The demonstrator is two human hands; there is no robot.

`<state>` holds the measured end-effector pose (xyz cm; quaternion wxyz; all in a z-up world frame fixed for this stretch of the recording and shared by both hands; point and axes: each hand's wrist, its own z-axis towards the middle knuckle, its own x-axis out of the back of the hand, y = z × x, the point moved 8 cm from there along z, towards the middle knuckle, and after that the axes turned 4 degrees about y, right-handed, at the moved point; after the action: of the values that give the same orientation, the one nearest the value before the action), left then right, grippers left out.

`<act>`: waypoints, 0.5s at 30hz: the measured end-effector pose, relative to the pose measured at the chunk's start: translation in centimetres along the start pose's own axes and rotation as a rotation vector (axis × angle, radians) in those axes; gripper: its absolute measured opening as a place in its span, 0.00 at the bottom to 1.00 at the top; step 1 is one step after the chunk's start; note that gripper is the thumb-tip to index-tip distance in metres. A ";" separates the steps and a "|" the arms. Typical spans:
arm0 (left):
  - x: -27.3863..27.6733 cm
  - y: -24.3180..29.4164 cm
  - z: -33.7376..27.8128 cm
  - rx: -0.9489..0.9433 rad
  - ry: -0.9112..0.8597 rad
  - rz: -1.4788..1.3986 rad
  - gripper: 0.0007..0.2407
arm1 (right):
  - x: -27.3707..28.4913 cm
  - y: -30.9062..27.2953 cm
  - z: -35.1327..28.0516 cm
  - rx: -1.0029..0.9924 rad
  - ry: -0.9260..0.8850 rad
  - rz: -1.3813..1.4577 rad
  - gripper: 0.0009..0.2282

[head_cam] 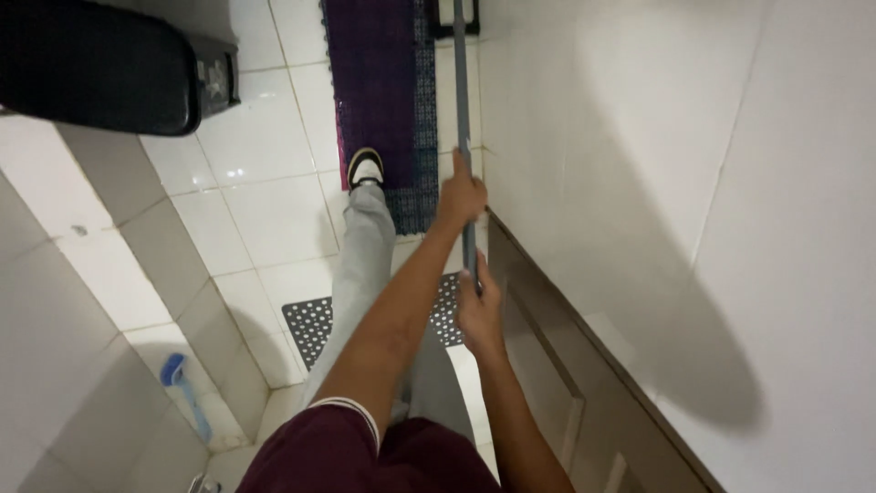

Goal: Scrubbing a sink and mopping the floor in a bathroom.

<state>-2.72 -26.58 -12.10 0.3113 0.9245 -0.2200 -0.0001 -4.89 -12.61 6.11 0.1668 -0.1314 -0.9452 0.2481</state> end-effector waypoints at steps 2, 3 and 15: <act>1.7 2.4 4.2 -0.046 0.047 0.066 0.35 | -1.9 -3.5 2.6 0.081 -0.019 0.024 0.24; 2.8 3.4 5.9 -0.086 0.098 0.137 0.35 | -3.0 -5.4 3.5 0.156 -0.043 0.050 0.23; 6.5 6.4 4.3 -0.294 0.141 -0.087 0.40 | -2.8 -8.8 10.2 -0.038 0.017 0.087 0.25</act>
<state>-0.07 -36.26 -11.04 0.4577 0.8753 -0.1549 0.0191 -7.64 -25.26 1.51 0.1616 -0.1777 -0.9416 0.2361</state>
